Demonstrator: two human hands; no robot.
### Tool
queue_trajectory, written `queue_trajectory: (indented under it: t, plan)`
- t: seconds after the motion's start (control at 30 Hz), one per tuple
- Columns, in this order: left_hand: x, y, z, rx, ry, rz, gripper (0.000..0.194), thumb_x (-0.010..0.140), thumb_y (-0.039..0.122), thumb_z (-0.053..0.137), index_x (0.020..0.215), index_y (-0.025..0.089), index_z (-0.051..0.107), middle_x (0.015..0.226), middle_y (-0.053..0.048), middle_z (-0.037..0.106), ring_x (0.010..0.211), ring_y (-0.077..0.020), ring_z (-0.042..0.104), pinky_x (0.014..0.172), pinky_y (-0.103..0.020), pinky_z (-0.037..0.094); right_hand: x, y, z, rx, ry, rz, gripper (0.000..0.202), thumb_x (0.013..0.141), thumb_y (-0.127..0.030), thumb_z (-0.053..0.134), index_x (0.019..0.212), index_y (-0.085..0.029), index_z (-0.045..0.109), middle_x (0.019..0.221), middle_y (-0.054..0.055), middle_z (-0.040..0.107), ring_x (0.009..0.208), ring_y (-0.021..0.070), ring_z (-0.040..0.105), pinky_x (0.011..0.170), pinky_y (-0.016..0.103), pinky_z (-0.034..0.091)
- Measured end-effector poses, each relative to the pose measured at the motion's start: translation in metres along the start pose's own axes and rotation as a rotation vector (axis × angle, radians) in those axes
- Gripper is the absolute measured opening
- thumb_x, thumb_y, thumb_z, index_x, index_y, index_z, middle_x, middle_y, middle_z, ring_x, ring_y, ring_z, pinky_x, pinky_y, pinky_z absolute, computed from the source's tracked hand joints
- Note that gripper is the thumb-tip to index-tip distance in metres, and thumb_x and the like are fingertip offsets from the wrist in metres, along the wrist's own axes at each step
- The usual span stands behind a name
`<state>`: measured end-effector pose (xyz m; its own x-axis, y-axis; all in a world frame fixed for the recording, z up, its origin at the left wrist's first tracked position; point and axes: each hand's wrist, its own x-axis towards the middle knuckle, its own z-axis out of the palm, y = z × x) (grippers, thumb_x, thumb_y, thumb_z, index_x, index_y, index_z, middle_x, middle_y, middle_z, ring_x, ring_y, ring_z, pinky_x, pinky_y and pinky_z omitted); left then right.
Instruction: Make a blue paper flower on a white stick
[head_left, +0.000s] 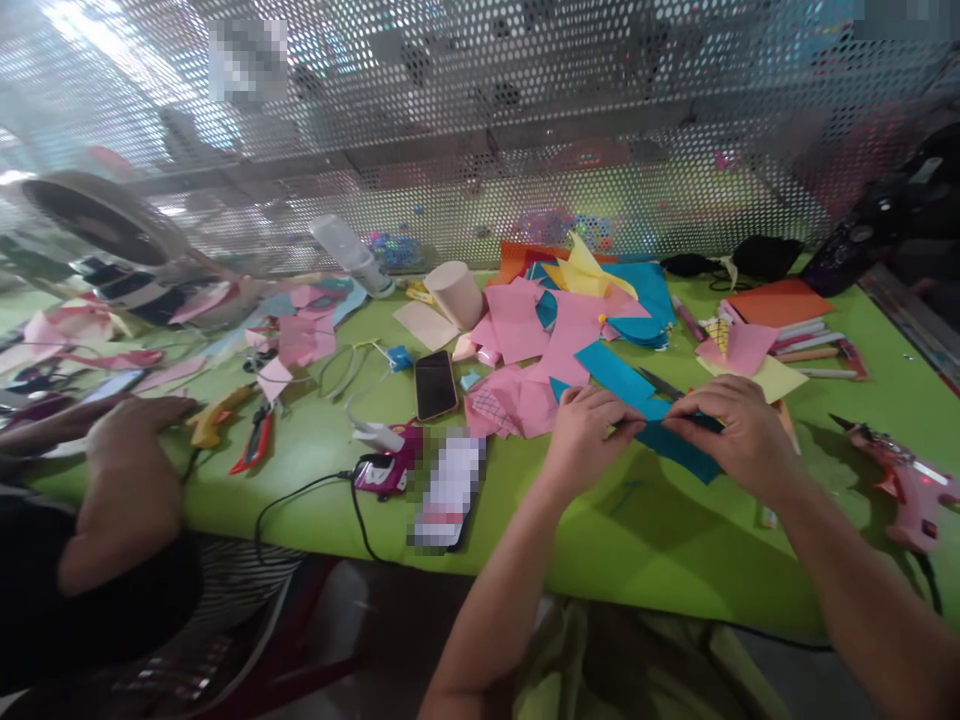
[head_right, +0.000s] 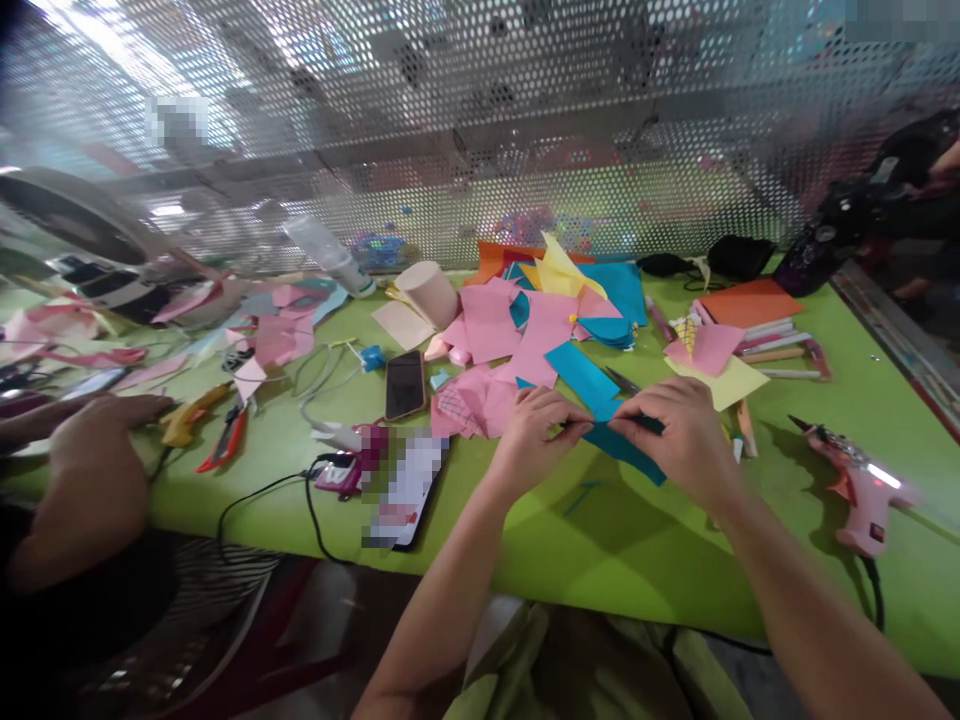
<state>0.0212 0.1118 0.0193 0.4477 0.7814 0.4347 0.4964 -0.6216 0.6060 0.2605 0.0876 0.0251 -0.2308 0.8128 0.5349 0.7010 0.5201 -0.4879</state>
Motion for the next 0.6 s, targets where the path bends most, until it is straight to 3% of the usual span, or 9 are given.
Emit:
queue_trajectory:
  t: [0.27,0.43,0.5,0.6]
  plan:
    - [0.0,-0.004,-0.011,0.038,-0.047,-0.098,0.01,0.1,0.025,0.076,0.091,0.024,0.081,0.098,-0.002,0.084,0.098,-0.0233,0.073,0.094,-0.041,0.045,0.005,0.01,-0.007,0.034,-0.045,0.037,0.028,0.105,-0.047,0.067,0.087,-0.029,0.079,0.084,0.003,0.08,0.084,0.027,0.07,0.081,0.043,0.047]
    - [0.001,0.008,-0.001,0.041,-0.119,-0.057,0.01,0.098,0.029,0.079,0.108,0.028,0.083,0.107,-0.003,0.085,0.107,-0.0254,0.073,0.101,-0.044,0.044,0.001,0.0,0.002,-0.031,-0.09,-0.037,0.022,0.105,-0.041,0.07,0.088,-0.029,0.079,0.086,0.002,0.081,0.087,0.0267,0.071,0.086,0.045,0.045]
    - [0.002,0.01,0.004,0.019,-0.115,-0.079,0.006,0.098,0.024,0.077,0.101,0.026,0.082,0.103,-0.002,0.085,0.104,-0.0248,0.074,0.1,-0.044,0.045,0.0,-0.003,0.003,-0.015,-0.056,-0.065,0.018,0.104,-0.04,0.071,0.092,-0.03,0.08,0.089,0.002,0.081,0.088,0.0267,0.071,0.087,0.045,0.048]
    - [0.004,0.007,0.008,-0.054,0.023,-0.151,0.007,0.097,0.02,0.077,0.095,0.025,0.081,0.098,-0.002,0.084,0.1,-0.0242,0.075,0.095,-0.042,0.049,0.0,-0.007,-0.003,0.01,0.106,-0.063,0.014,0.103,-0.036,0.073,0.115,-0.033,0.08,0.112,0.007,0.081,0.107,0.0306,0.073,0.096,0.05,0.054]
